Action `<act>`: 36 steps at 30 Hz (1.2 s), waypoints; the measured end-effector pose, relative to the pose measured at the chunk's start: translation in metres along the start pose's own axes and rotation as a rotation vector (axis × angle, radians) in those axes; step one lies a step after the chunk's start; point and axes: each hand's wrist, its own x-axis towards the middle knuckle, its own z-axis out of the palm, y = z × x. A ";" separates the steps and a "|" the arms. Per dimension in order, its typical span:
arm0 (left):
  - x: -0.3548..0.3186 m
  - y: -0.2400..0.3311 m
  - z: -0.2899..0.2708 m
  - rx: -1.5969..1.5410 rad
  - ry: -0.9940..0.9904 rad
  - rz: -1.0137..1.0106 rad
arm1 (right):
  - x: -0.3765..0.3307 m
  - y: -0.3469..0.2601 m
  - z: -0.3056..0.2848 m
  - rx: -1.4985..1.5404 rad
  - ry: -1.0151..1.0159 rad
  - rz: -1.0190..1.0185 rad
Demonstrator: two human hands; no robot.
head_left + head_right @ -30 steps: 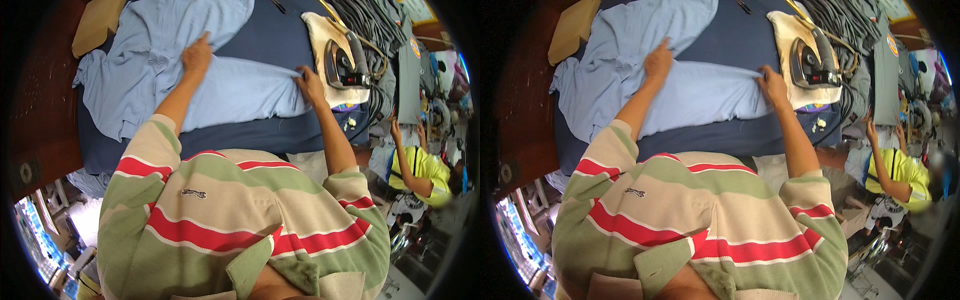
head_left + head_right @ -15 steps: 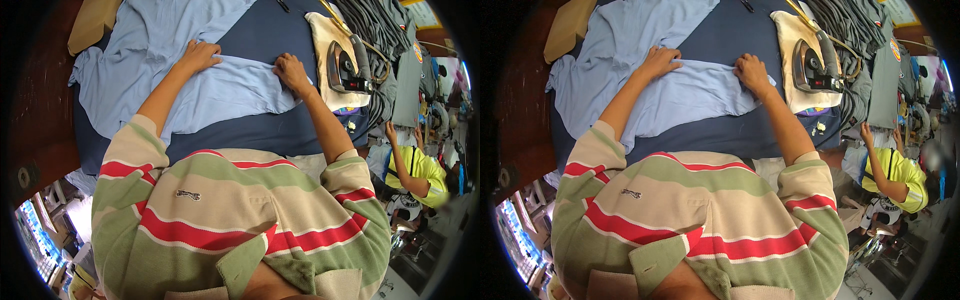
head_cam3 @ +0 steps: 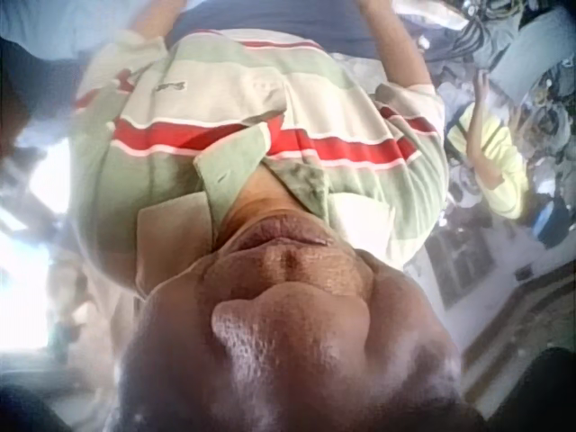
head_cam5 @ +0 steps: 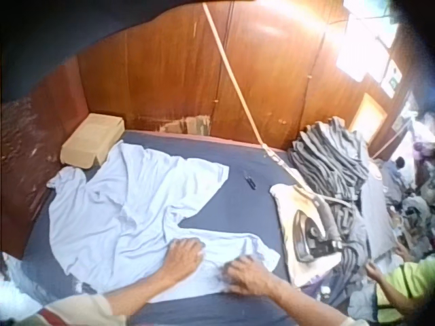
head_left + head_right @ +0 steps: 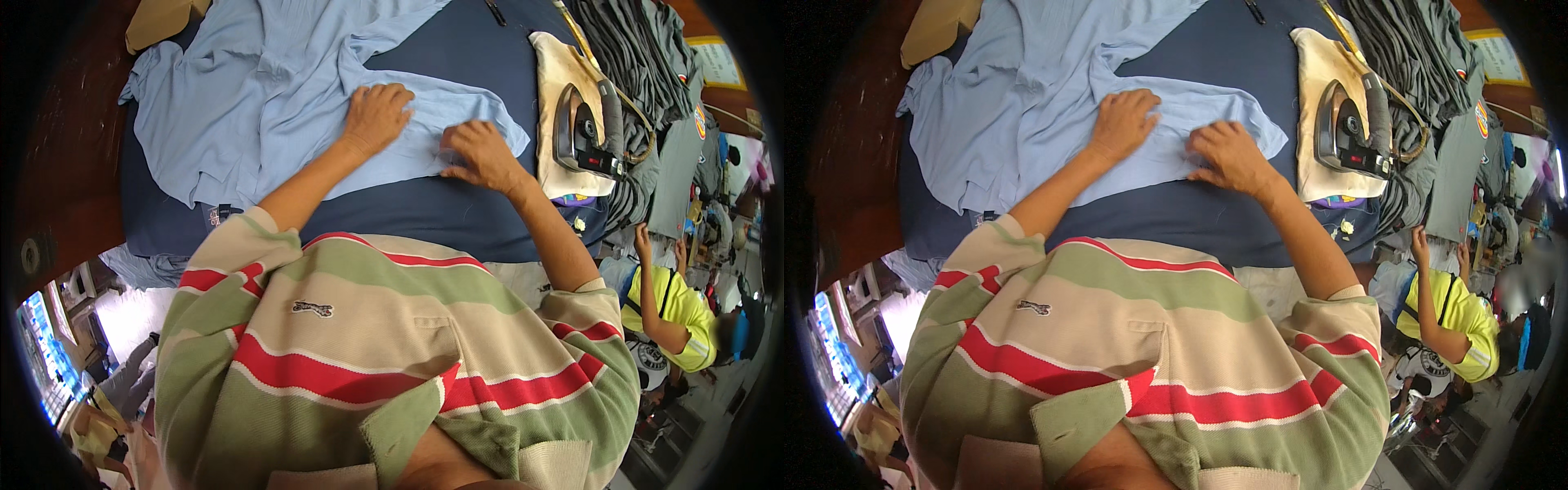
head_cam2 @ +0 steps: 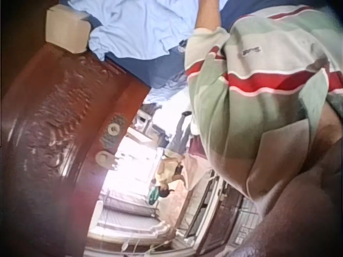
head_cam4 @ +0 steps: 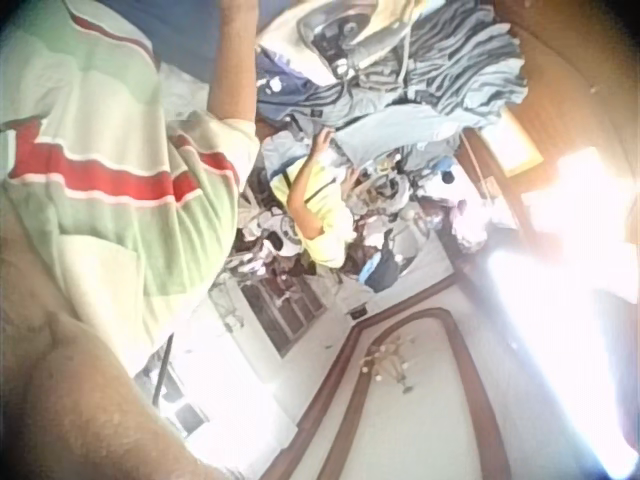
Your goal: The person irons a light blue shirt on a padded workspace using a handheld iron. They smooth the fabric by hand, use snips to trim thread, and fold parts of the shirt while applying the iron to different sections.
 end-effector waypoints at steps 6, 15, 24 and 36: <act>-0.021 0.024 0.015 0.096 -0.004 0.043 | -0.009 -0.005 -0.019 -0.053 -0.443 0.226; -0.043 0.034 0.004 0.099 -0.101 0.003 | 0.043 0.014 0.050 0.037 0.356 0.355; -0.080 -0.009 -0.040 0.145 -0.282 -0.138 | 0.020 0.040 0.059 -0.308 0.135 0.398; -0.032 -0.018 -0.026 0.183 -0.221 -0.069 | 0.023 0.021 0.064 -0.256 0.048 0.497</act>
